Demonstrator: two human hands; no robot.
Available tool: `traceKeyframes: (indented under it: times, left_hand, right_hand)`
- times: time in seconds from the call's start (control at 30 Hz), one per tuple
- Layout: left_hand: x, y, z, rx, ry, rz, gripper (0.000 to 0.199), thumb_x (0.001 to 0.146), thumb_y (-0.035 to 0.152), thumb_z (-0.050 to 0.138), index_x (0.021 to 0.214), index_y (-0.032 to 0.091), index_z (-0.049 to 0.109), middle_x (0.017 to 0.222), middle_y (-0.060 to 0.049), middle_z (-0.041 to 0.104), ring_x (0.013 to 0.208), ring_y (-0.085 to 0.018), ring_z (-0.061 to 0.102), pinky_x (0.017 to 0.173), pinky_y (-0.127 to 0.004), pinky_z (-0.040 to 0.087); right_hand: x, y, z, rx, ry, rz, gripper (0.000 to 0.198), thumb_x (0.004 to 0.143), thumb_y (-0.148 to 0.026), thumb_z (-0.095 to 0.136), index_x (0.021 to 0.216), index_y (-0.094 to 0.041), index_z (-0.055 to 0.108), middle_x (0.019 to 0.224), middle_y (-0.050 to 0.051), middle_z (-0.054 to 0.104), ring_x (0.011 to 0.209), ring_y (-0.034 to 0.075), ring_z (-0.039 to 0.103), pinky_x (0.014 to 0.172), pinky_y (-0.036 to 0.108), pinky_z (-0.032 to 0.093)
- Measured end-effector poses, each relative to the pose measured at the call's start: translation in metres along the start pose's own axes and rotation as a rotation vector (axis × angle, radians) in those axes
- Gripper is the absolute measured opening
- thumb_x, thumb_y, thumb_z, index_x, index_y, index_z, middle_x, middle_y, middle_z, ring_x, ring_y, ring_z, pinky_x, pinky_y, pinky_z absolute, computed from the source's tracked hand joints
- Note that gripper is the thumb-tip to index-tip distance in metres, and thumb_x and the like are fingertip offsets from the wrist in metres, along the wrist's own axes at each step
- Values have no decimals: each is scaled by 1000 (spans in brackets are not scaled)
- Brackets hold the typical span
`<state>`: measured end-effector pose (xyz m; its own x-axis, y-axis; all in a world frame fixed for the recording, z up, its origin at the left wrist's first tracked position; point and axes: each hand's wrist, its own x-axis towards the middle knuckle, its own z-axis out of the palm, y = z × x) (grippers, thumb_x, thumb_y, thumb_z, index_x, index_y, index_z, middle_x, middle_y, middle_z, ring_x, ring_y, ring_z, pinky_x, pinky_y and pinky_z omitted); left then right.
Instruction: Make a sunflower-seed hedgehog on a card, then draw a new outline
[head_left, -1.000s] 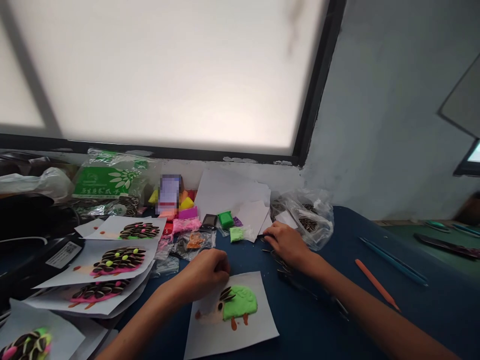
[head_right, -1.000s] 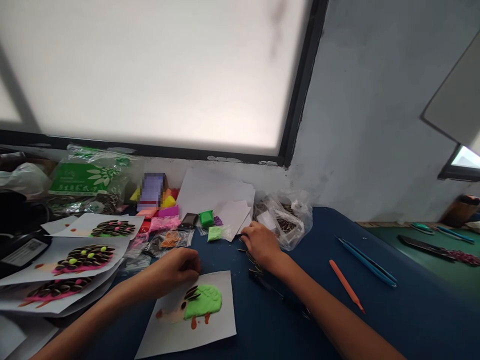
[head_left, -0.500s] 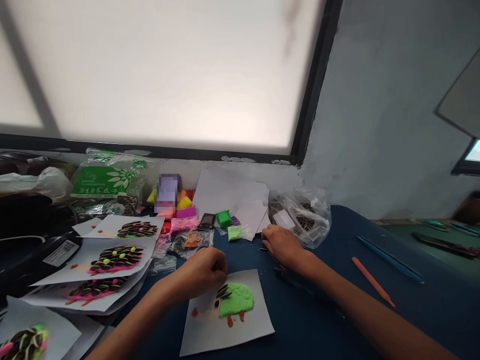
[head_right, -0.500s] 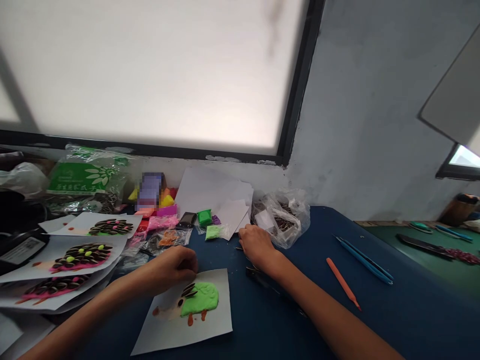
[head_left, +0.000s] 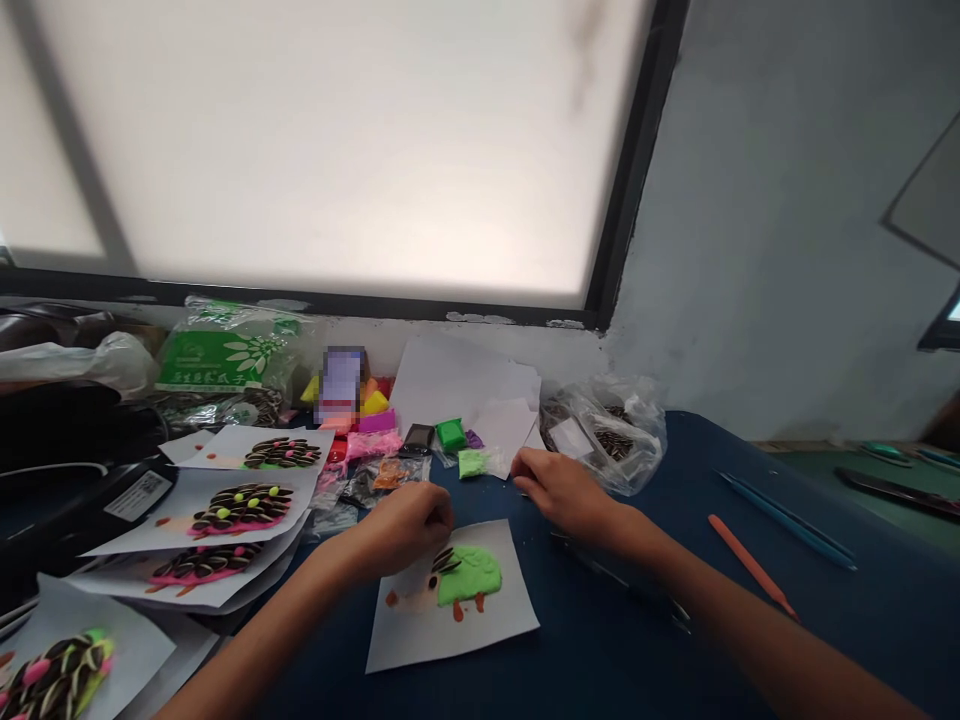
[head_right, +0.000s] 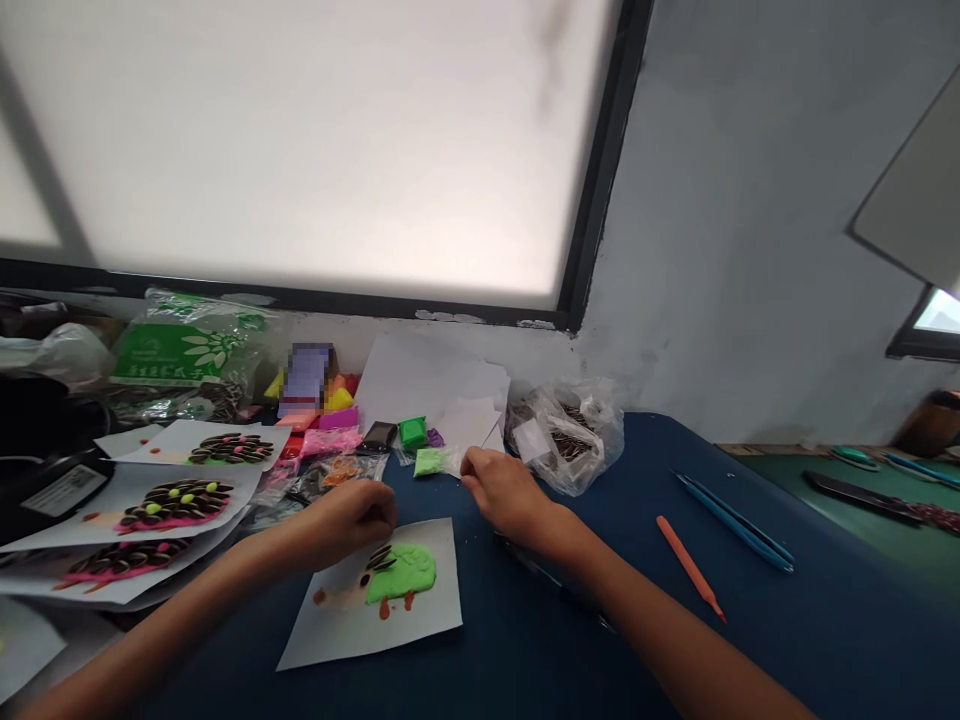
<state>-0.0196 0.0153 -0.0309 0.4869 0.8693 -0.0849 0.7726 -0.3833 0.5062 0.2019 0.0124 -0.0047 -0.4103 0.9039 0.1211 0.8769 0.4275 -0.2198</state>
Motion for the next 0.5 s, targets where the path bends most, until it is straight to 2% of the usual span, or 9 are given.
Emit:
traceKeyframes:
  times: [0.07, 0.17, 0.33, 0.4, 0.5]
  left_hand:
    - [0, 1, -1, -8, -11, 5, 13, 67, 13, 50, 69, 18, 63, 68, -1, 65, 66, -16, 58, 56, -23, 36]
    - [0, 1, -1, -13, -6, 12, 13, 67, 13, 51, 68, 17, 63, 66, 0, 64, 64, -15, 57, 54, -22, 35]
    - [0, -3, 3, -2, 34, 14, 14, 69, 16, 51, 71, 17, 65, 68, -1, 65, 64, -16, 57, 54, -24, 34]
    - [1, -5, 4, 2, 47, 13, 14, 68, 15, 52, 72, 18, 66, 69, -2, 66, 65, -17, 57, 54, -24, 34]
    - [1, -7, 6, 4, 60, 16, 15, 68, 14, 52, 72, 18, 66, 71, -2, 67, 66, -17, 58, 54, -24, 34]
  right_hand:
    - [-6, -13, -2, 77, -21, -55, 11, 94, -16, 48, 91, -17, 59, 86, 3, 65, 72, 13, 57, 63, 22, 39]
    - [-15, -31, 0, 245, -31, -143, 11, 93, -17, 48, 86, -16, 56, 81, 3, 63, 68, 13, 54, 59, 22, 37]
    - [-26, -47, 10, 215, -56, -213, 12, 94, -17, 45, 93, -17, 56, 73, 1, 62, 60, 13, 52, 54, 23, 34]
    - [-28, -49, 12, 239, -61, -240, 15, 93, -17, 46, 90, -16, 60, 74, 2, 64, 63, 14, 56, 57, 23, 38]
    - [-29, -49, 13, 323, -41, -287, 21, 91, -12, 46, 91, -17, 67, 87, 5, 70, 77, 16, 63, 68, 24, 44]
